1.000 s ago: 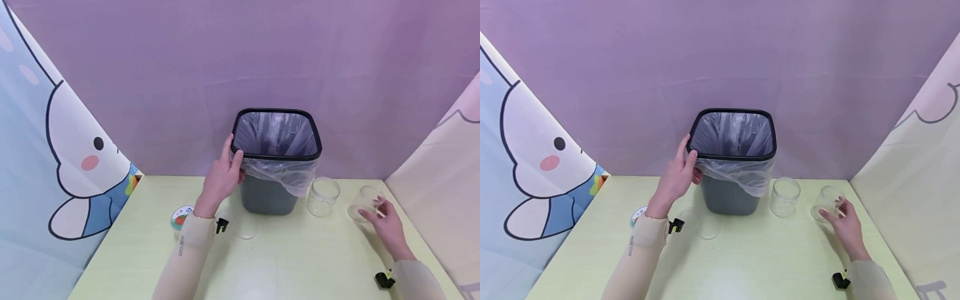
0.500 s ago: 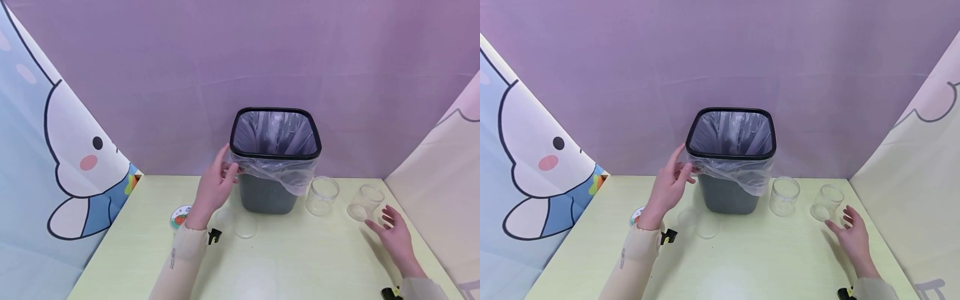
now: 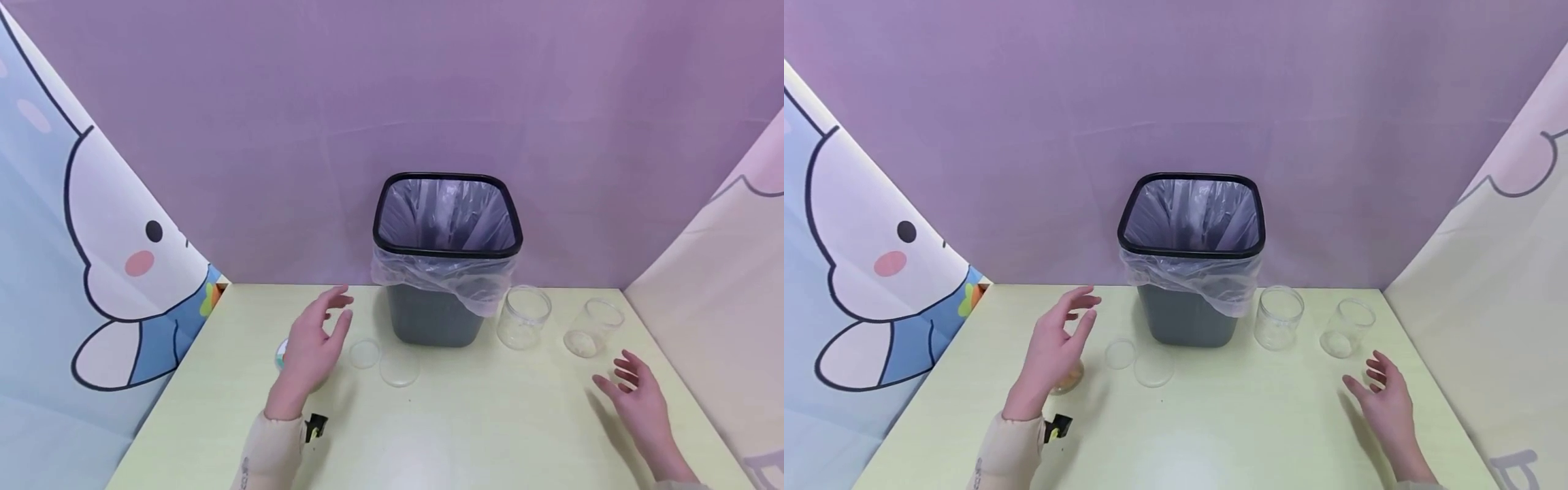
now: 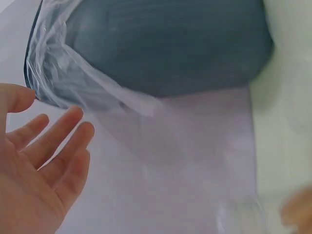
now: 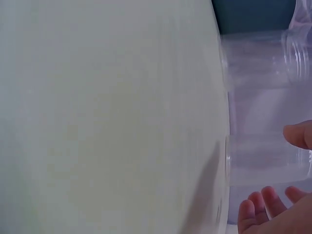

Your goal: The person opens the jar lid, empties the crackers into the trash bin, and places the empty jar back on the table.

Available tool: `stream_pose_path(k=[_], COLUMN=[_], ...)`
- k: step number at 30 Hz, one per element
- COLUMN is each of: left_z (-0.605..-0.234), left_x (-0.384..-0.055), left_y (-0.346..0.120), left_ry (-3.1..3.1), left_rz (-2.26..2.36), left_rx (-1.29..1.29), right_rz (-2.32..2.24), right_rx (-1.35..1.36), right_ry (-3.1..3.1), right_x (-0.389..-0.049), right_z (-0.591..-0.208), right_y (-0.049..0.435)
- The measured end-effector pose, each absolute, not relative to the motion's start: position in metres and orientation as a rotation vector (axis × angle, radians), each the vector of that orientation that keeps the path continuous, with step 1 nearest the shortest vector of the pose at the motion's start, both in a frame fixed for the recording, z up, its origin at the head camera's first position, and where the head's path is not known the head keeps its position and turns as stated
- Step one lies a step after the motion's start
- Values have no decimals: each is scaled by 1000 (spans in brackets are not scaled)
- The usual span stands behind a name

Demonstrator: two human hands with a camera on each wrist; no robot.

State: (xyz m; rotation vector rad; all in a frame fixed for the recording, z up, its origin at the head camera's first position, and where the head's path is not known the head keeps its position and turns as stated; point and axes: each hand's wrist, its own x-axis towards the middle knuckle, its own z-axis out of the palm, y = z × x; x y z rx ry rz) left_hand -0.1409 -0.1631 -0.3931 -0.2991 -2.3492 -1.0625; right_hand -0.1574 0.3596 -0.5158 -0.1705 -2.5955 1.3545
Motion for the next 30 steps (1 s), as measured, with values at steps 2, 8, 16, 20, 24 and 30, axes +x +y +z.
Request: stream_pose_path(k=[2,8,16,20,24,30], left_z=[-400,-423,-455,-461,-465,-467], left_x=[-137,-129,-115,-110,-109,-110], left_y=[-172,-202,-228,-233,-238,-242], left_ry=[-2375,-2460,-2635,-2748,-2797,-2823], left_rz=[-1002,-887,-775,-791,-846,-875], left_rx=[-262,-196,-64,42,75,148], right_rz=[1360,1384,1359,1349,1331,1343], right_rx=[-161,-65,134,248,362,485], right_ry=[-2603,-2594,-2601,-2569,-2546,-2548], right_x=[-153,-144,-137,-132,-126,-123], right_z=[-516,-509,-500,-498,-497,-499], right_y=[357,339,308,290,273,251])
